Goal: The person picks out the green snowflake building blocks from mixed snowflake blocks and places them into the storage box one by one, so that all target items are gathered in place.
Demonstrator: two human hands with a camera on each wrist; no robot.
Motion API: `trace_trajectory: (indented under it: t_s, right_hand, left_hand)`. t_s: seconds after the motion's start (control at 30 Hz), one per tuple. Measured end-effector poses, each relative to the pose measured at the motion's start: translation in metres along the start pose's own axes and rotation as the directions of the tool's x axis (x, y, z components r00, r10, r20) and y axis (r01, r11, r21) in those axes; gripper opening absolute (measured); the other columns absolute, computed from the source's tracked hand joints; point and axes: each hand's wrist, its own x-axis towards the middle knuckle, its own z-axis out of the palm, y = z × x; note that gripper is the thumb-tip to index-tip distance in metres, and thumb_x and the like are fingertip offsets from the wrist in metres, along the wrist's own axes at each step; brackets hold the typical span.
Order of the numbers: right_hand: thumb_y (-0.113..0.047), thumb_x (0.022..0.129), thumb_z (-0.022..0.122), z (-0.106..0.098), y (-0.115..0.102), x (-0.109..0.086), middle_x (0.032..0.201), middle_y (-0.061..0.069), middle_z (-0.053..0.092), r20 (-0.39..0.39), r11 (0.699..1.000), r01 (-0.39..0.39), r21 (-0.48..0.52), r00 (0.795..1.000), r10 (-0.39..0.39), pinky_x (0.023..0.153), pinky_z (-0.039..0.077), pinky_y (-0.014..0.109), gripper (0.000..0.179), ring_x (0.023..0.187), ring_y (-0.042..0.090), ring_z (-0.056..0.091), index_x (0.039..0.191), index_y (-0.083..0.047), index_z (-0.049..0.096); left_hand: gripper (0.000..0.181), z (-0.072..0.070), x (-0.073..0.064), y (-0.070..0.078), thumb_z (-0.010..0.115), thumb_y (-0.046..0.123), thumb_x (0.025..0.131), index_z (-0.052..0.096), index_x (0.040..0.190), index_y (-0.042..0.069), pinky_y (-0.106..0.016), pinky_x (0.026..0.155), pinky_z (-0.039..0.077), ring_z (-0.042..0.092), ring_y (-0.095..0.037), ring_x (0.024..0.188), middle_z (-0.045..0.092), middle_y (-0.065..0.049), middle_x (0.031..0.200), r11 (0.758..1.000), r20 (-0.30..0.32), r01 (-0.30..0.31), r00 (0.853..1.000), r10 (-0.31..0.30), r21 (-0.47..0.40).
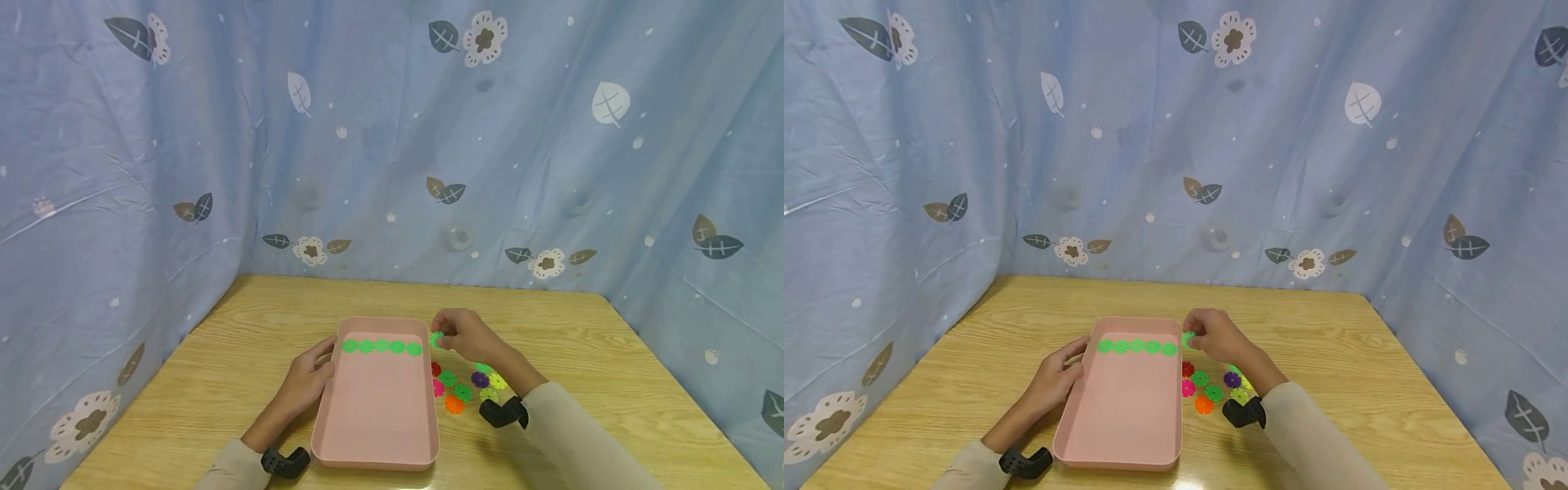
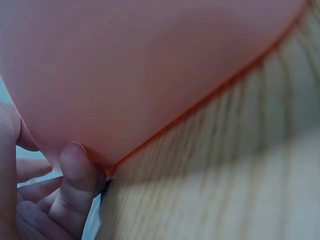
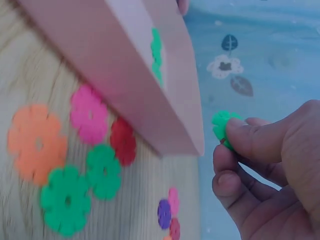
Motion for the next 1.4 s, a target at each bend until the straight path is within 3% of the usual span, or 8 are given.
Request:
trace_trajectory:
  t_s: [0.17, 0.37, 0.53, 0.67, 0.93, 1.13, 1.2, 1.4]
  right_hand:
    - [0.004, 0.093, 0.066, 0.007, -0.007, 0.008, 0.078, 0.006, 0.061, -0.022, 0.997, 0.008, 0.076, 1.000, -0.006, 0.055, 0.048, 0.030, 0.010, 0.059, 0.017, 0.050, 0.102, 0.000, 0.064]
    - [0.008, 0.090, 0.067, 0.017, -0.010, 0.018, 0.080, 0.014, 0.066, -0.062, 0.991, -0.006, 0.137, 0.998, 0.015, 0.065, 0.060, 0.045, 0.012, 0.065, 0.030, 0.065, 0.102, 0.004, 0.067]
    - [0.010, 0.089, 0.067, 0.029, -0.015, 0.027, 0.083, 0.020, 0.070, -0.062, 0.984, -0.020, 0.175, 0.998, 0.031, 0.067, 0.061, 0.037, 0.015, 0.068, 0.026, 0.069, 0.103, 0.005, 0.069]
    - [0.012, 0.088, 0.067, 0.039, -0.022, 0.034, 0.088, 0.025, 0.071, -0.050, 0.974, -0.034, 0.226, 0.998, 0.046, 0.070, 0.062, 0.041, 0.017, 0.070, 0.028, 0.071, 0.104, 0.006, 0.069]
    - [0.012, 0.087, 0.068, 0.067, -0.035, 0.051, 0.089, 0.022, 0.069, -0.044, 0.955, -0.043, 0.292, 0.997, 0.058, 0.068, 0.062, 0.040, 0.020, 0.072, 0.031, 0.074, 0.107, 0.012, 0.070]
    - [0.000, 0.084, 0.078, 0.086, -0.043, 0.059, 0.083, 0.003, 0.073, -0.080, 0.990, -0.087, 0.113, 0.992, 0.097, 0.085, 0.058, 0.037, 0.018, 0.065, 0.014, 0.073, 0.102, -0.001, 0.077]
    - [-0.002, 0.083, 0.079, 0.092, -0.044, 0.061, 0.082, 0.002, 0.073, -0.085, 0.990, -0.102, 0.097, 0.990, 0.111, 0.083, 0.058, 0.035, 0.017, 0.064, 0.013, 0.073, 0.100, -0.002, 0.077]
    - [0.011, 0.082, 0.073, 0.109, -0.044, 0.066, 0.086, 0.017, 0.071, -0.064, 0.970, -0.071, 0.233, 0.994, 0.088, 0.065, 0.061, 0.031, 0.020, 0.068, 0.022, 0.073, 0.102, 0.013, 0.072]
  left_hand:
    - [0.056, 0.001, 0.000, 0.000, 0.049, 0.005, 0.097, 0.043, 0.152, 0.000, -0.034, 0.079, 0.061, 0.062, -0.044, 0.121, 0.052, -0.024, 0.146, 1.000, 0.011, 0.001, 1.000, -0.001, -0.006]
    - [0.057, 0.000, -0.001, 0.000, 0.049, 0.005, 0.095, 0.043, 0.152, 0.000, -0.033, 0.078, 0.061, 0.061, -0.044, 0.122, 0.053, -0.024, 0.146, 1.000, 0.006, -0.001, 1.000, 0.001, 0.007]
    - [0.057, -0.001, -0.001, 0.001, 0.049, 0.005, 0.095, 0.043, 0.152, -0.001, -0.033, 0.078, 0.061, 0.062, -0.044, 0.121, 0.053, -0.024, 0.145, 1.000, 0.000, -0.004, 1.000, 0.004, 0.015]
    - [0.056, -0.001, 0.000, 0.000, 0.049, 0.006, 0.096, 0.044, 0.151, 0.000, -0.034, 0.079, 0.061, 0.062, -0.044, 0.120, 0.054, -0.024, 0.144, 0.999, -0.002, -0.007, 1.000, 0.007, 0.032]
    - [0.056, -0.001, -0.001, -0.001, 0.049, 0.006, 0.096, 0.045, 0.151, 0.000, -0.033, 0.078, 0.061, 0.063, -0.043, 0.121, 0.054, -0.023, 0.145, 0.999, -0.003, -0.012, 1.000, 0.013, 0.030]
    - [0.056, -0.001, -0.001, 0.000, 0.049, 0.006, 0.096, 0.045, 0.151, 0.000, -0.033, 0.080, 0.061, 0.061, -0.043, 0.123, 0.054, -0.023, 0.145, 1.000, -0.003, -0.011, 1.000, 0.011, 0.020]
    - [0.056, -0.001, -0.001, 0.000, 0.049, 0.006, 0.096, 0.045, 0.151, 0.000, -0.034, 0.081, 0.061, 0.060, -0.043, 0.124, 0.054, -0.023, 0.145, 1.000, 0.000, -0.012, 1.000, 0.012, 0.019]
    - [0.055, -0.001, 0.000, 0.000, 0.049, 0.005, 0.096, 0.045, 0.151, 0.000, -0.034, 0.081, 0.060, 0.061, -0.043, 0.122, 0.054, -0.024, 0.144, 0.999, 0.001, -0.019, 1.000, 0.019, 0.029]
